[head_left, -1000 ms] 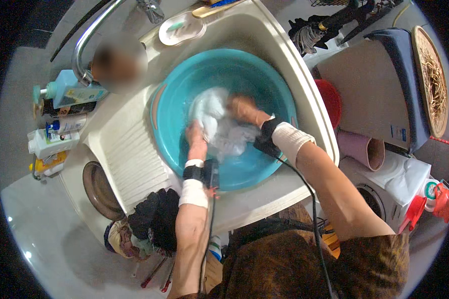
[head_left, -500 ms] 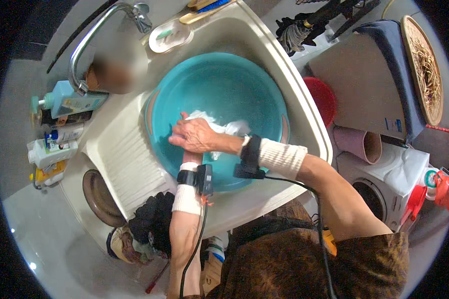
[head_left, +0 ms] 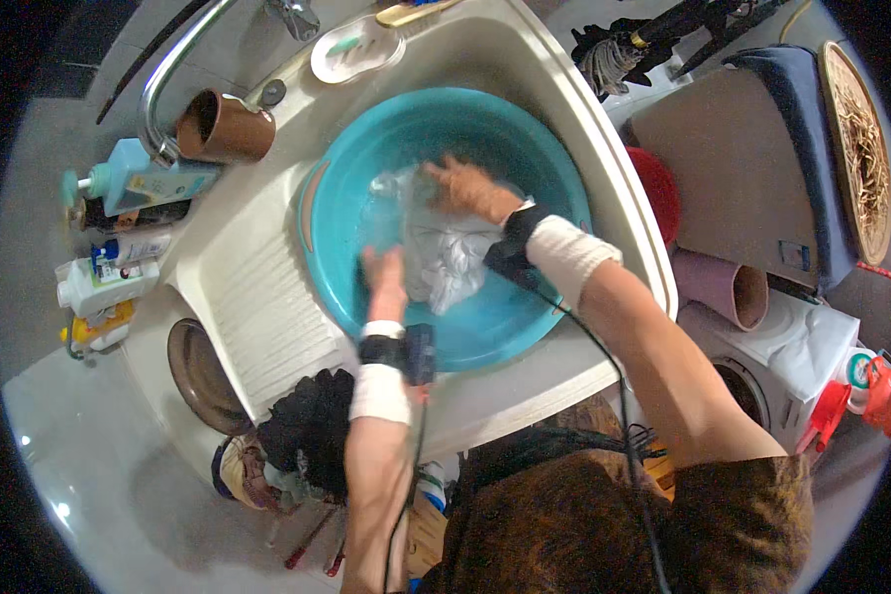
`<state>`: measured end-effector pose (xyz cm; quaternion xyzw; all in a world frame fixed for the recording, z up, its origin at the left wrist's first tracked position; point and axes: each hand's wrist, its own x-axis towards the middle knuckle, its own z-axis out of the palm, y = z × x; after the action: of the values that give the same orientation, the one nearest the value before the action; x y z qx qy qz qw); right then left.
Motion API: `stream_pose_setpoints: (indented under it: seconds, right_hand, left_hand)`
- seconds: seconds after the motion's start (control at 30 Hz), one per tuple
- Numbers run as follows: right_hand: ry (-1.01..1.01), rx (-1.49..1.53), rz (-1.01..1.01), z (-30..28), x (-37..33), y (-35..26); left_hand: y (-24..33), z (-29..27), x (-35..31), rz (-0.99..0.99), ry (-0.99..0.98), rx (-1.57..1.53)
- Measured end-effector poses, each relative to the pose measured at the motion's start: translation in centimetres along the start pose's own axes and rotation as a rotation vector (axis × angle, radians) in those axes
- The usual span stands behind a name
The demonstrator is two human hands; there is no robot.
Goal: Washing clothes by hand in a sink and basin.
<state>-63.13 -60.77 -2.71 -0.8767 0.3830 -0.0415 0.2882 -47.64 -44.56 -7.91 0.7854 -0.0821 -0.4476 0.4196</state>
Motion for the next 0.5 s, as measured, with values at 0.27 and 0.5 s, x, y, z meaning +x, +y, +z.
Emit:
stream_pose_setpoints:
  seconds: [0.27,0.5]
  right_hand:
    - [-0.260,0.238,-0.094,2.9,-0.7,8.8]
    - [-0.002,0.462,-0.207,-3.2,-5.3,-10.2]
  left_hand:
    - [2.0,6.0,-0.4,0.045,-0.012,-0.189]
    - [-0.7,0.4,-4.3,-0.062,-0.964,-0.952]
